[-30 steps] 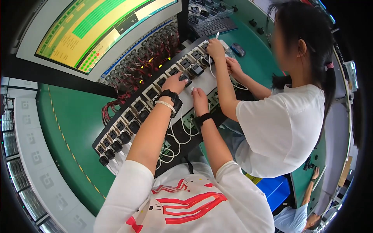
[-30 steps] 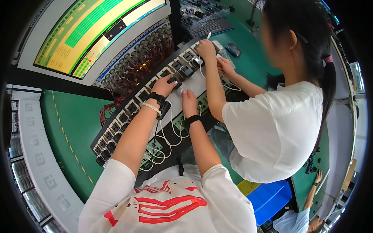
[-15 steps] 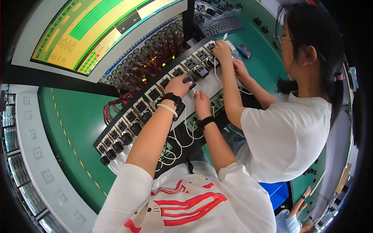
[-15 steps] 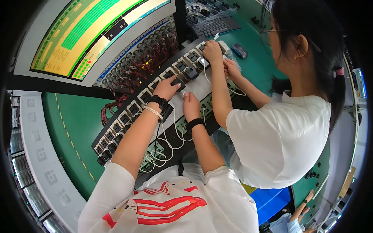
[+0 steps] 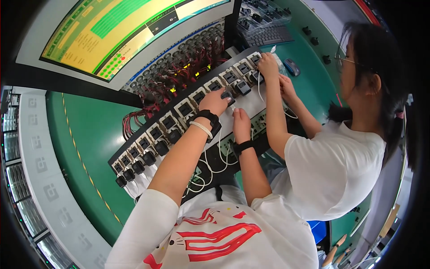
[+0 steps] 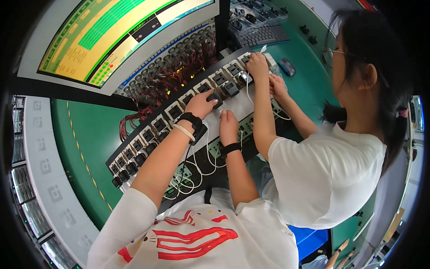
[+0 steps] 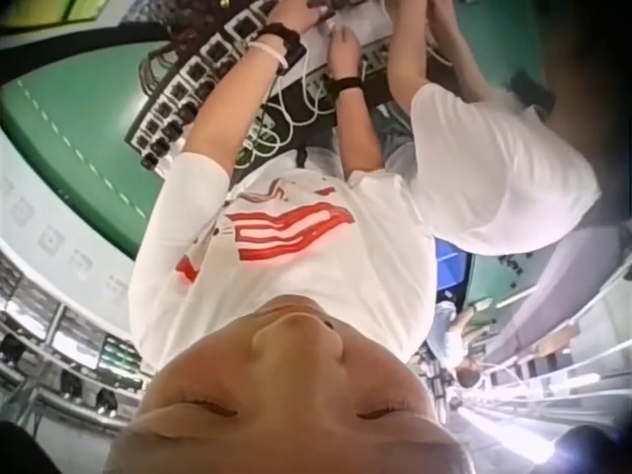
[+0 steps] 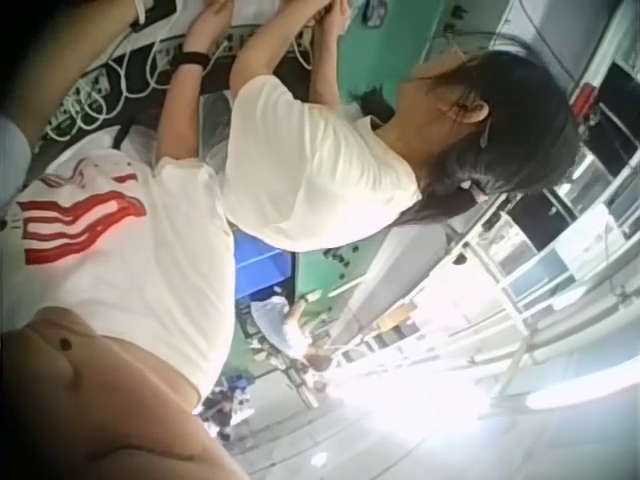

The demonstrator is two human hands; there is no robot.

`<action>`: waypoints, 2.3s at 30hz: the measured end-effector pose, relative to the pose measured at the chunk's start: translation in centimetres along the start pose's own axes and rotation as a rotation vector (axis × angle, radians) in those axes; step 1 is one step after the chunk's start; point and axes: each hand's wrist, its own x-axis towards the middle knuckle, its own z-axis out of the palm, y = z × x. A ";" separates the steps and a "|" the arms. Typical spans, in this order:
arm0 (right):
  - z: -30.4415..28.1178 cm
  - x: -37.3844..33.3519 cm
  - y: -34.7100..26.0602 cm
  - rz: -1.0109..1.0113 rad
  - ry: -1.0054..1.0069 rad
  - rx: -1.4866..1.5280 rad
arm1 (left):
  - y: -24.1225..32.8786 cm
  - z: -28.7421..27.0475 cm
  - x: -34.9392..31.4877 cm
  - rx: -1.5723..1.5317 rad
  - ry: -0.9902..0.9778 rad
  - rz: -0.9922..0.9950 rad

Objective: The person picks up power adapters from a table, plugs them into a testing rack, and connects them to USB cables. After testing, the person disconnects the cables, removes the adapters from the rack, and places them back on the table.

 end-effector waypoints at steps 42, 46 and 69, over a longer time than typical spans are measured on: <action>11.9 -13.1 -7.8 -0.434 -0.348 -0.793 | -16.0 -5.4 -32.1 -0.099 0.516 0.102; 12.8 -15.0 -10.8 -0.789 -0.293 -0.532 | -15.9 -5.2 -31.8 -0.153 0.546 0.097; 1.8 -23.1 -7.9 -0.120 -1.156 -0.296 | -11.2 -8.7 -32.9 0.250 -0.100 0.253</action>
